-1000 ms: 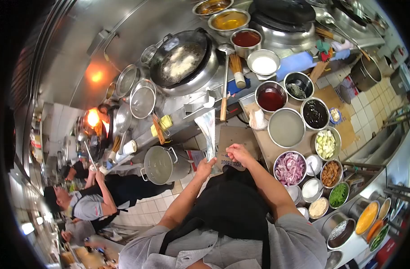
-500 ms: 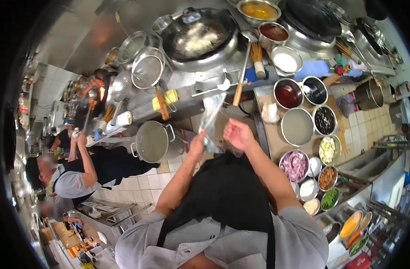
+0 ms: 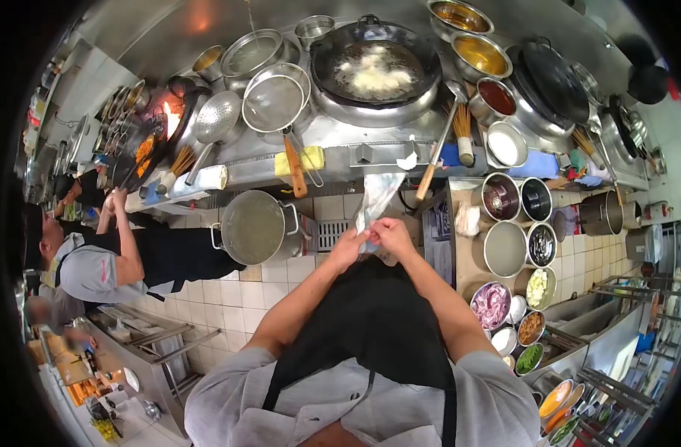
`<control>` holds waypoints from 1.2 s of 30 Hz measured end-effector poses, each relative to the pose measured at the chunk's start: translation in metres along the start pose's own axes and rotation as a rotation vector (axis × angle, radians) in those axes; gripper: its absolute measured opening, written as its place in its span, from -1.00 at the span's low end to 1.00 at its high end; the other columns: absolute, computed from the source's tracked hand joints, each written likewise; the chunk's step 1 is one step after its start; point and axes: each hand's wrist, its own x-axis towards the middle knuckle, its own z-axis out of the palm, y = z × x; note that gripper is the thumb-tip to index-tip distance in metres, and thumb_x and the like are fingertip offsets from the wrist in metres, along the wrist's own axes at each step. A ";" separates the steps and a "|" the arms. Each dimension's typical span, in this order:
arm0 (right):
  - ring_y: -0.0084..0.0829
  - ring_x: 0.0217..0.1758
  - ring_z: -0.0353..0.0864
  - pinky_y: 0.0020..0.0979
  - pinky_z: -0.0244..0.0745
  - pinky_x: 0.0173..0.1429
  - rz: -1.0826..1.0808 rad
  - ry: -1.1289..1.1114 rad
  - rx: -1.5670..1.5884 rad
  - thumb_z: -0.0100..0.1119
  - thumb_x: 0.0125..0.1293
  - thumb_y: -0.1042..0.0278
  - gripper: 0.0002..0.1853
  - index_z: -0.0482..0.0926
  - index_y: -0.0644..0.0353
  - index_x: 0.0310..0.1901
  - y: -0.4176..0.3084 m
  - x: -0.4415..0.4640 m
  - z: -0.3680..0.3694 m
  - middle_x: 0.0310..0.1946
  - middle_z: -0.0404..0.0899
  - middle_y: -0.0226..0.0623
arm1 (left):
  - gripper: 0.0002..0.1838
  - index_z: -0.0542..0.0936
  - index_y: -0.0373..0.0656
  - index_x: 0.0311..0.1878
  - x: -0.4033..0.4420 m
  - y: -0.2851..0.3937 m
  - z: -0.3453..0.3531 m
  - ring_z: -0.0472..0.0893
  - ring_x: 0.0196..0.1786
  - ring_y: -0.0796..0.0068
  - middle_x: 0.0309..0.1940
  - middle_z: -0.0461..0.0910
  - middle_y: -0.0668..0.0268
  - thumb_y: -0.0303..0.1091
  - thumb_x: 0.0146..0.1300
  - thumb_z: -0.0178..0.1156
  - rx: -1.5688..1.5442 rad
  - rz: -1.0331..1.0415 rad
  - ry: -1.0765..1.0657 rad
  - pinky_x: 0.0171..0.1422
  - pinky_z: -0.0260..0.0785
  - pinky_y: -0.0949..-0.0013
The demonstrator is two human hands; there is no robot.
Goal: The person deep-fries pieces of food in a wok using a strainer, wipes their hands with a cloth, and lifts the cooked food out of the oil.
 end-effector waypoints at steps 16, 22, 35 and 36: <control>-0.26 -0.06 0.63 -0.23 0.58 -0.03 0.277 -0.251 0.394 0.16 0.38 0.14 -0.59 0.45 0.24 0.11 -0.078 0.126 0.122 -0.09 0.60 -0.15 | -0.70 0.65 -0.27 -0.09 -0.069 -0.074 -0.114 0.53 -0.36 0.55 -0.30 0.65 0.32 -0.23 0.26 0.31 0.440 -0.323 0.167 -0.27 0.41 0.37; -0.27 -0.25 0.66 -0.30 0.60 -0.21 0.305 -0.420 0.460 0.12 0.40 0.09 -0.67 0.44 0.22 -0.10 -0.120 0.151 0.126 -0.28 0.63 -0.11 | -0.48 0.60 -0.22 0.12 -0.098 -0.139 -0.115 0.57 -0.15 0.42 -0.14 0.67 0.33 0.02 0.29 0.27 0.116 -0.557 0.089 -0.09 0.42 0.39; -0.61 -0.71 0.17 -0.48 0.03 -0.68 0.155 -0.515 0.609 -0.03 0.46 0.38 -0.87 0.43 0.18 -0.04 -0.182 0.125 0.090 -0.56 0.36 -0.40 | -0.67 0.64 -0.23 0.05 -0.080 -0.143 -0.080 0.62 -0.04 0.48 -0.11 0.69 0.30 -0.24 0.32 0.23 0.151 -0.436 0.529 0.11 0.42 0.43; -0.61 -0.71 0.17 -0.49 0.03 -0.68 0.116 -0.516 0.585 -0.03 0.46 0.39 -0.85 0.43 0.22 -0.03 -0.190 0.103 0.071 -0.54 0.38 -0.40 | -0.69 0.65 -0.22 0.04 -0.084 -0.186 -0.098 0.63 -0.07 0.47 -0.13 0.69 0.31 -0.28 0.31 0.22 0.218 -0.433 0.555 0.08 0.44 0.42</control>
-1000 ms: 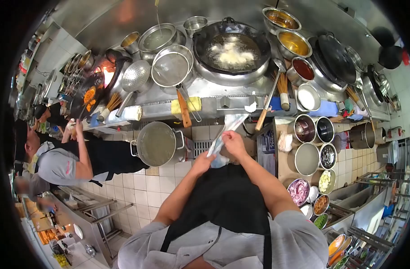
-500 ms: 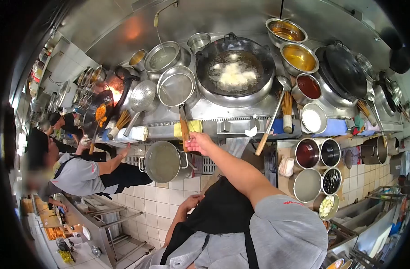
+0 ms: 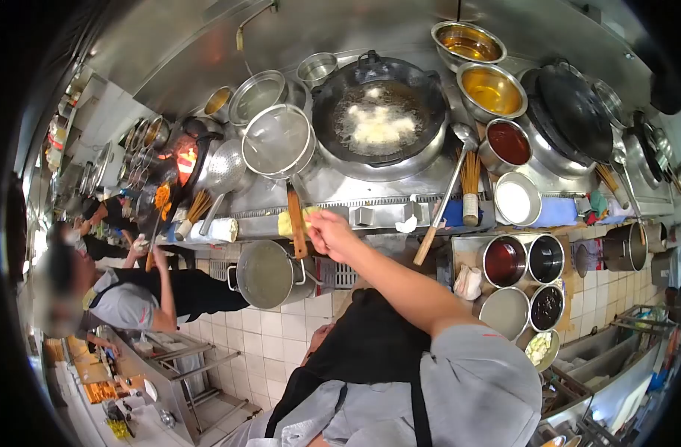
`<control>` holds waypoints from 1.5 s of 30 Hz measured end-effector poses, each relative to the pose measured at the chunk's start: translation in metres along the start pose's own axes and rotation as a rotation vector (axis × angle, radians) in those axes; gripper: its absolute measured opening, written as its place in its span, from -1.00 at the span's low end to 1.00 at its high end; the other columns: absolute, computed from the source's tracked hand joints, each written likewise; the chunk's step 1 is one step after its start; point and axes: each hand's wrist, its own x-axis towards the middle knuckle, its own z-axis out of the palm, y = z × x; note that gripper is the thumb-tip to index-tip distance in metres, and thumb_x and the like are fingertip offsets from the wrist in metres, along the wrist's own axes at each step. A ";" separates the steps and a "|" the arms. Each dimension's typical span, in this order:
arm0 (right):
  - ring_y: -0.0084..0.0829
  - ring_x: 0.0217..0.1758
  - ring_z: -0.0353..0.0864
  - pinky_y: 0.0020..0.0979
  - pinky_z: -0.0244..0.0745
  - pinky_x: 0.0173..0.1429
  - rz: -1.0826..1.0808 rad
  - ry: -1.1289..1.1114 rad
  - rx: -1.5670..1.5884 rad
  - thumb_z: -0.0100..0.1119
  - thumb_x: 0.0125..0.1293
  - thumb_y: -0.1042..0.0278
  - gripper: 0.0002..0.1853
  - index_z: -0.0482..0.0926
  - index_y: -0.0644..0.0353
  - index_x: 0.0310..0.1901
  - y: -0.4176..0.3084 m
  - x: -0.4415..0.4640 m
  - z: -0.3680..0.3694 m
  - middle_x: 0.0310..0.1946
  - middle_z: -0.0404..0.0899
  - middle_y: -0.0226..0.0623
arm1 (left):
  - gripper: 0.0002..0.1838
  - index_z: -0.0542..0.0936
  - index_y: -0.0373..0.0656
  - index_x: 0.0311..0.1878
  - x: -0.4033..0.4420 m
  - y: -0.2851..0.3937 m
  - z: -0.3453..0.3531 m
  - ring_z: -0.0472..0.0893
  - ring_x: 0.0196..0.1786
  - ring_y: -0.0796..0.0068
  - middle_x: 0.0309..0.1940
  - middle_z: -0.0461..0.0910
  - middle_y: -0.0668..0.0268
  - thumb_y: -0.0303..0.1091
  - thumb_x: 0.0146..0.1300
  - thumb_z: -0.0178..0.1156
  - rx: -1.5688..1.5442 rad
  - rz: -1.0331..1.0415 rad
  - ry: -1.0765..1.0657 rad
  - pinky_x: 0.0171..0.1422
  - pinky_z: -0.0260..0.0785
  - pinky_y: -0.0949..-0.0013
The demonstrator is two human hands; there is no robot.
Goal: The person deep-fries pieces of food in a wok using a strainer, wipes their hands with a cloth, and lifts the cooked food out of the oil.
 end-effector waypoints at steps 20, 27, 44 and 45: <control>0.03 0.14 0.58 -0.26 0.45 0.21 -0.532 0.821 -1.553 0.01 0.33 0.51 -0.61 0.51 0.24 0.19 -0.099 -0.216 -0.015 0.02 0.60 0.12 | -0.59 0.61 -0.37 -0.04 -0.059 0.115 -0.057 0.60 -0.17 0.46 -0.23 0.68 0.28 -0.63 -0.01 0.01 0.089 0.537 -0.304 -0.06 0.44 0.44; 0.11 0.06 0.58 -0.14 0.47 0.16 -0.499 0.849 -1.569 0.00 0.30 0.47 -0.60 0.52 0.21 0.18 -0.105 -0.174 -0.056 -0.04 0.61 0.15 | -0.59 0.61 -0.36 0.02 -0.009 0.073 -0.028 0.61 -0.05 0.46 -0.16 0.70 0.32 -0.61 0.05 0.05 -0.084 0.698 -0.331 0.11 0.41 0.46; -0.06 0.14 0.57 -0.24 0.39 0.25 -0.713 1.074 -1.302 -0.03 0.36 0.44 -0.61 0.45 0.28 0.20 -0.149 -0.089 -0.114 0.08 0.57 0.04 | -0.61 0.61 -0.35 0.02 -0.012 0.080 -0.017 0.60 -0.06 0.48 -0.17 0.70 0.33 -0.60 0.08 0.07 0.095 0.690 -0.261 0.11 0.41 0.45; -0.05 0.14 0.56 -0.25 0.38 0.25 -0.684 1.078 -1.261 -0.03 0.36 0.43 -0.62 0.45 0.28 0.20 -0.145 -0.088 -0.115 0.07 0.57 0.05 | -0.61 0.61 -0.35 0.02 -0.014 0.079 -0.019 0.60 -0.06 0.48 -0.17 0.70 0.33 -0.59 0.08 0.07 0.093 0.692 -0.260 0.12 0.41 0.45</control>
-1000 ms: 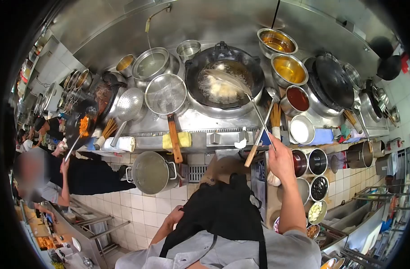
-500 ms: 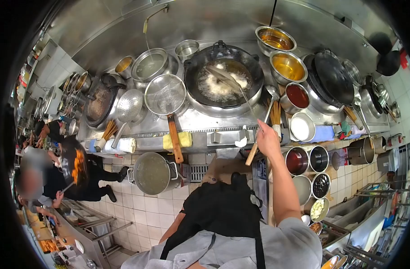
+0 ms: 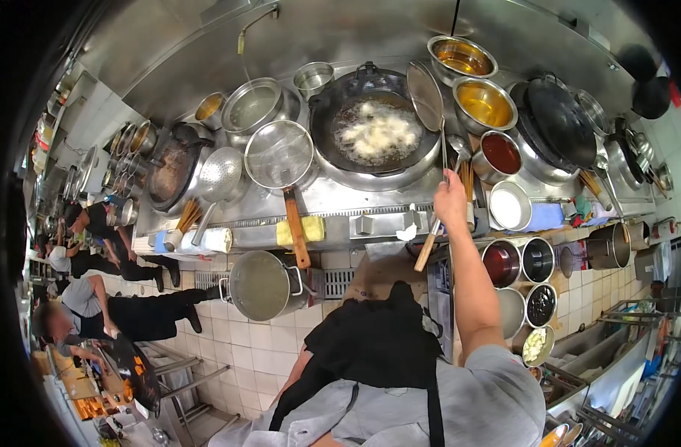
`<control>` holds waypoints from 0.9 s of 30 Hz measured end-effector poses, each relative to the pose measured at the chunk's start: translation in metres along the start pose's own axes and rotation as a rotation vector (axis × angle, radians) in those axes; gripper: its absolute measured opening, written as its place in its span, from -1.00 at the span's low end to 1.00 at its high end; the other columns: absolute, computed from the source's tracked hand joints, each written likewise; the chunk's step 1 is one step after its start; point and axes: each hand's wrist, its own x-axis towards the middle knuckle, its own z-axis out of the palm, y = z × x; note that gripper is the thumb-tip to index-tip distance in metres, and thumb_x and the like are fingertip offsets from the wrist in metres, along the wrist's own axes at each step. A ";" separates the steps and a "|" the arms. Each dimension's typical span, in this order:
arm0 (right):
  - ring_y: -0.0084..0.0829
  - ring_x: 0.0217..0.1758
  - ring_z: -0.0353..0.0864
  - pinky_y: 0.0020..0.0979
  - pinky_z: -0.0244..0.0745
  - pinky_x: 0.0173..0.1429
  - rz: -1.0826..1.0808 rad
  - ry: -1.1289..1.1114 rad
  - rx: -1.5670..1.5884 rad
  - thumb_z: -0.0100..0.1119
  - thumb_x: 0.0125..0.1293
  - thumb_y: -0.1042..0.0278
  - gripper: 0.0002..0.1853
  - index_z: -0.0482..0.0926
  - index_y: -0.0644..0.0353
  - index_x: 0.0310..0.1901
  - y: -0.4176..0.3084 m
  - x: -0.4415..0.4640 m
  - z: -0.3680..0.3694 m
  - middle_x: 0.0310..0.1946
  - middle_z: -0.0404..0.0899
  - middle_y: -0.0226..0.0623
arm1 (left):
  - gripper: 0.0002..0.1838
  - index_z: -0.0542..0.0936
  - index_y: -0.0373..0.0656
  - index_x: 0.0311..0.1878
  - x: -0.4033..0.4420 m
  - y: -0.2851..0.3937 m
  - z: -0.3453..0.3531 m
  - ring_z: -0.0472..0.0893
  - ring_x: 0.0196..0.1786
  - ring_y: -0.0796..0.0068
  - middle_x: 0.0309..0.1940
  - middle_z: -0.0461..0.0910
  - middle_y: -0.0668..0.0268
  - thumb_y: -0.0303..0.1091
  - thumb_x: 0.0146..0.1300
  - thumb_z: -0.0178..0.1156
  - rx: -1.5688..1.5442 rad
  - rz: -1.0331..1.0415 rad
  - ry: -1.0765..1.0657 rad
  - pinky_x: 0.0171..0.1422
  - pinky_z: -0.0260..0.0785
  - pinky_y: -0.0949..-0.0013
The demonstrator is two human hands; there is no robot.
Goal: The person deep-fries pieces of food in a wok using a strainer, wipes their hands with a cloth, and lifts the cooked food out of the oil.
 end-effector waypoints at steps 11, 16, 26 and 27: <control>-0.59 -0.76 0.25 -0.46 0.14 -0.72 0.349 -0.160 0.470 -0.09 0.36 0.47 -0.56 0.35 0.24 0.27 -0.011 -0.036 0.034 -0.55 0.41 -0.41 | -0.63 0.62 -0.35 0.02 0.024 0.006 0.017 0.59 -0.06 0.49 -0.18 0.70 0.33 -0.58 0.10 0.08 0.056 0.037 0.013 0.12 0.40 0.45; -0.53 -0.63 0.40 -0.41 0.32 -0.54 0.333 -0.202 0.416 -0.06 0.34 0.48 -0.60 0.44 0.25 0.21 -0.019 -0.050 0.028 -0.49 0.53 -0.33 | -0.63 0.62 -0.35 0.02 0.008 0.008 0.009 0.59 -0.07 0.50 -0.18 0.70 0.34 -0.58 0.11 0.09 0.073 0.045 0.002 0.12 0.40 0.44; -0.04 0.03 0.62 -0.25 0.45 0.11 -0.021 -0.086 0.093 -0.05 0.38 0.46 -0.62 0.43 0.28 0.21 -0.004 -0.067 0.027 -0.03 0.61 0.08 | -0.70 0.63 -0.33 -0.01 -0.053 -0.024 -0.059 0.59 -0.14 0.54 -0.22 0.69 0.32 -0.49 0.20 0.13 -0.228 -0.519 -0.112 0.08 0.39 0.47; 0.01 0.09 0.59 -0.24 0.43 0.15 -0.037 -0.074 0.077 -0.05 0.38 0.45 -0.62 0.42 0.27 0.22 -0.008 -0.068 0.023 0.01 0.59 0.10 | -0.75 0.66 -0.31 -0.08 -0.053 -0.022 -0.060 0.58 -0.24 0.55 -0.29 0.69 0.30 -0.45 0.23 0.13 -0.351 -0.527 -0.053 -0.05 0.41 0.49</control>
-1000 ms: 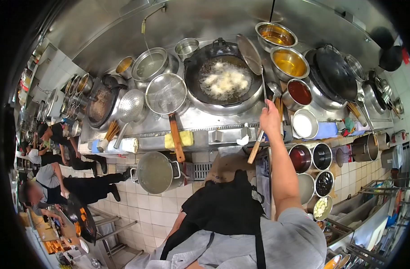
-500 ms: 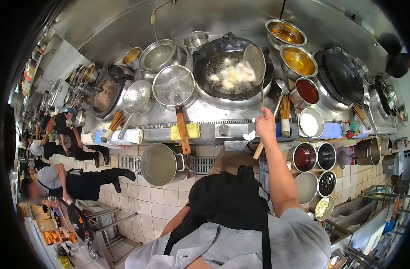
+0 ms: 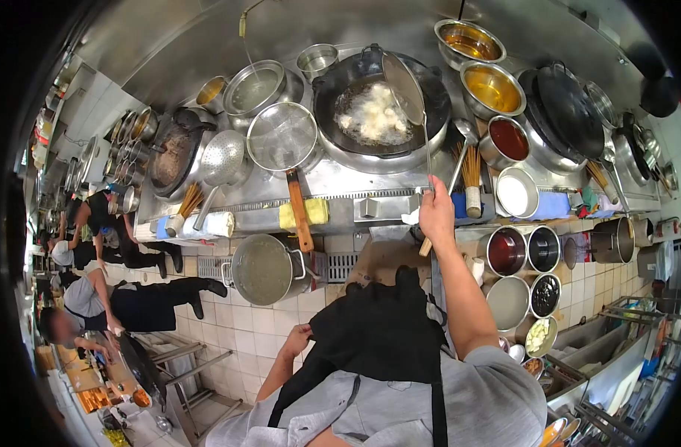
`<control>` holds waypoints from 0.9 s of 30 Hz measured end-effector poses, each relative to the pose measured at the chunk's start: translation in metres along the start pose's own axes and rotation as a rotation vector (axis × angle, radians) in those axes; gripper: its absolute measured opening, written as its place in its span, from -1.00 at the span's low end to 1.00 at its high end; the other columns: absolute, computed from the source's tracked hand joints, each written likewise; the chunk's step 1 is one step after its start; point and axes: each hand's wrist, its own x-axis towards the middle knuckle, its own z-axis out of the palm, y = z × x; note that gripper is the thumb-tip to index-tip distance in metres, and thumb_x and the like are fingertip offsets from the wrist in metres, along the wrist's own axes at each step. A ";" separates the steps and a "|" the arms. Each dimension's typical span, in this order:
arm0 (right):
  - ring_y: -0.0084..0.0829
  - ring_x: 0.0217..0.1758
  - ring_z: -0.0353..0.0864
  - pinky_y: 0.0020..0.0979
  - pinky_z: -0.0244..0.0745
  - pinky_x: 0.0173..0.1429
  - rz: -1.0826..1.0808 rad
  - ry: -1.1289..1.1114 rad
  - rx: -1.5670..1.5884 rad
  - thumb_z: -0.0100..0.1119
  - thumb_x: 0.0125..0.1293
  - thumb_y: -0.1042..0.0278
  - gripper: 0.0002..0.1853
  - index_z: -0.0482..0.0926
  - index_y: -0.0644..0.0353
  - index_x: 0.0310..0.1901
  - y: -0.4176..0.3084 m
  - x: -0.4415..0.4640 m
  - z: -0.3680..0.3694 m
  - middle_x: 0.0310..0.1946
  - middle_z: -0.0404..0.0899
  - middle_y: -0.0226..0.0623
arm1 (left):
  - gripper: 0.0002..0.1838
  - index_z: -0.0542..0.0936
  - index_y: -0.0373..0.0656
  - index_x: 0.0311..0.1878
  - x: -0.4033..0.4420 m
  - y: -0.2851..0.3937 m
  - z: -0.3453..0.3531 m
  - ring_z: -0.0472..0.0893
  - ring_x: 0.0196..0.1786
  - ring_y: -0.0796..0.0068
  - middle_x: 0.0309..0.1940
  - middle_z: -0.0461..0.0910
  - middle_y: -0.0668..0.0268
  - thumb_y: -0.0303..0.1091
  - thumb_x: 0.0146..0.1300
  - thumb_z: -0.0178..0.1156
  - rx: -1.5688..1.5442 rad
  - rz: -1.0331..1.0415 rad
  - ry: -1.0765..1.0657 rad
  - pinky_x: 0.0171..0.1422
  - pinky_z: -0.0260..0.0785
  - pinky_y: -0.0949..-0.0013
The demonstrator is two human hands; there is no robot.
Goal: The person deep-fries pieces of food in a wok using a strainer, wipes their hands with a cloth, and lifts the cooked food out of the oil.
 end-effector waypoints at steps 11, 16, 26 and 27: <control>-0.27 -0.15 0.59 -0.34 0.43 0.05 0.208 -0.227 0.272 -0.02 0.39 0.46 -0.62 0.44 0.23 0.23 -0.021 -0.018 0.006 -0.19 0.62 -0.06 | -0.51 0.43 -0.16 0.16 0.080 0.211 0.036 0.62 -0.11 0.33 -0.23 0.57 0.20 0.03 0.39 0.14 -0.685 0.166 0.322 -0.09 0.52 0.24; -0.67 -0.44 0.36 -0.53 0.31 -0.34 0.078 -0.151 0.187 -0.04 0.39 0.49 -0.62 0.45 0.26 0.23 0.011 -0.006 0.025 -0.43 0.48 -0.46 | -0.65 0.41 -0.08 0.08 0.144 0.269 0.044 0.58 -0.36 0.41 -0.33 0.57 0.21 -0.05 0.42 0.11 -0.676 0.135 0.246 -0.35 0.47 0.36; -0.23 -0.14 0.63 -0.33 0.46 0.04 0.047 0.022 0.140 -0.01 0.33 0.50 -0.65 0.49 0.28 0.15 0.054 0.059 -0.002 -0.18 0.63 0.00 | -0.81 0.51 -0.10 -0.13 0.111 0.269 0.030 0.42 -0.60 0.62 -0.55 0.51 0.40 -0.18 0.44 0.10 -0.493 0.068 0.310 -0.57 0.30 0.51; -0.19 -0.09 0.64 -0.32 0.45 0.06 0.051 0.035 0.136 -0.01 0.33 0.49 -0.65 0.49 0.28 0.15 0.060 0.066 -0.002 -0.15 0.63 0.03 | -0.80 0.51 -0.11 -0.13 0.106 0.268 0.026 0.44 -0.60 0.61 -0.54 0.53 0.38 -0.18 0.44 0.10 -0.472 0.066 0.318 -0.56 0.32 0.50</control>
